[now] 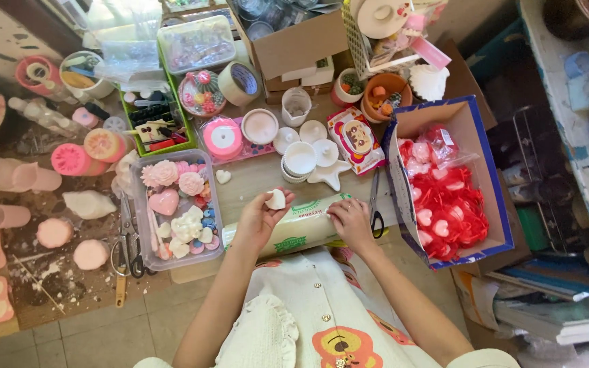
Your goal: The person prepares decorative candles by cutting plastic wrap with scissors and attaching small wax ornaments to the wrapped items by hand.
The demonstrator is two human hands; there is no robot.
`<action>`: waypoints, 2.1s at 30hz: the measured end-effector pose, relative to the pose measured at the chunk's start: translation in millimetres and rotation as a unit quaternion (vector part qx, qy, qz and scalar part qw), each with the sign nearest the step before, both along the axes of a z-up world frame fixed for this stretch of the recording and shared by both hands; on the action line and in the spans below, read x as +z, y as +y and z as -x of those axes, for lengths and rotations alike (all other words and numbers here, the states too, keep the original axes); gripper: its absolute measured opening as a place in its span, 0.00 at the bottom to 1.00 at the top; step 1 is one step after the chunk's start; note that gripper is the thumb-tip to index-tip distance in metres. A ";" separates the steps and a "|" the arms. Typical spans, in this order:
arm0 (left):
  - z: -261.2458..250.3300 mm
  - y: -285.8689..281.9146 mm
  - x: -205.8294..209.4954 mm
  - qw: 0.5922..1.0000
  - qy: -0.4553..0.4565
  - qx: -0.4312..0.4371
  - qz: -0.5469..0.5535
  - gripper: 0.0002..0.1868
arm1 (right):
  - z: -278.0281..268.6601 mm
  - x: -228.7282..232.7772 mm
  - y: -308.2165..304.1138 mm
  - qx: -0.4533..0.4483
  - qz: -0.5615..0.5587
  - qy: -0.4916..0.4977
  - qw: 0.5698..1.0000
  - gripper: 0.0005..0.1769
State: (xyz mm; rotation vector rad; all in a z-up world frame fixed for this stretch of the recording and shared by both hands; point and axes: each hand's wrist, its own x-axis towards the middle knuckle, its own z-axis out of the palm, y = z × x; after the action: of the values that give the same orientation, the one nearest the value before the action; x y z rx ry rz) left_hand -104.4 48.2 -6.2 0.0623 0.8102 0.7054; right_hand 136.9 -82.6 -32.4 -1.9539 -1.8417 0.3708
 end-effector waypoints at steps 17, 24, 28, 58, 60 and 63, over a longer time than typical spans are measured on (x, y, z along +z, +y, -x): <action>-46.0 -2.0 -135.2 0.992 -0.001 -0.119 0.041 0.18 | -0.6 21.1 16.6 0.019 0.120 0.017 0.992 0.06; -54.9 3.6 -124.7 0.989 0.009 -0.145 0.032 0.18 | -20.7 1.8 19.7 -0.064 0.166 0.218 0.960 0.05; -72.2 15.5 -116.4 0.987 -0.002 -0.155 0.029 0.19 | -22.6 -8.2 15.7 -0.063 0.111 0.291 0.948 0.04; -127.8 11.2 -145.4 0.937 0.132 -0.276 -0.167 0.14 | -13.1 52.5 -14.0 -0.016 0.024 0.120 0.992 0.08; -124.0 9.3 -116.3 0.940 0.151 -0.277 -0.131 0.13 | -11.8 68.6 -10.3 0.022 0.010 0.058 0.998 0.07; -125.9 9.9 -117.3 0.940 0.129 -0.295 -0.113 0.14 | -12.0 71.0 -9.5 0.038 -0.005 0.060 0.997 0.06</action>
State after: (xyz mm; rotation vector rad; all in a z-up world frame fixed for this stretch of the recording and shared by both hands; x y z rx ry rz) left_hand 21.4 58.2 -123.6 0.5931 0.8984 0.2158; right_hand 148.9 -92.1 38.6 -1.8173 -1.8423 0.4904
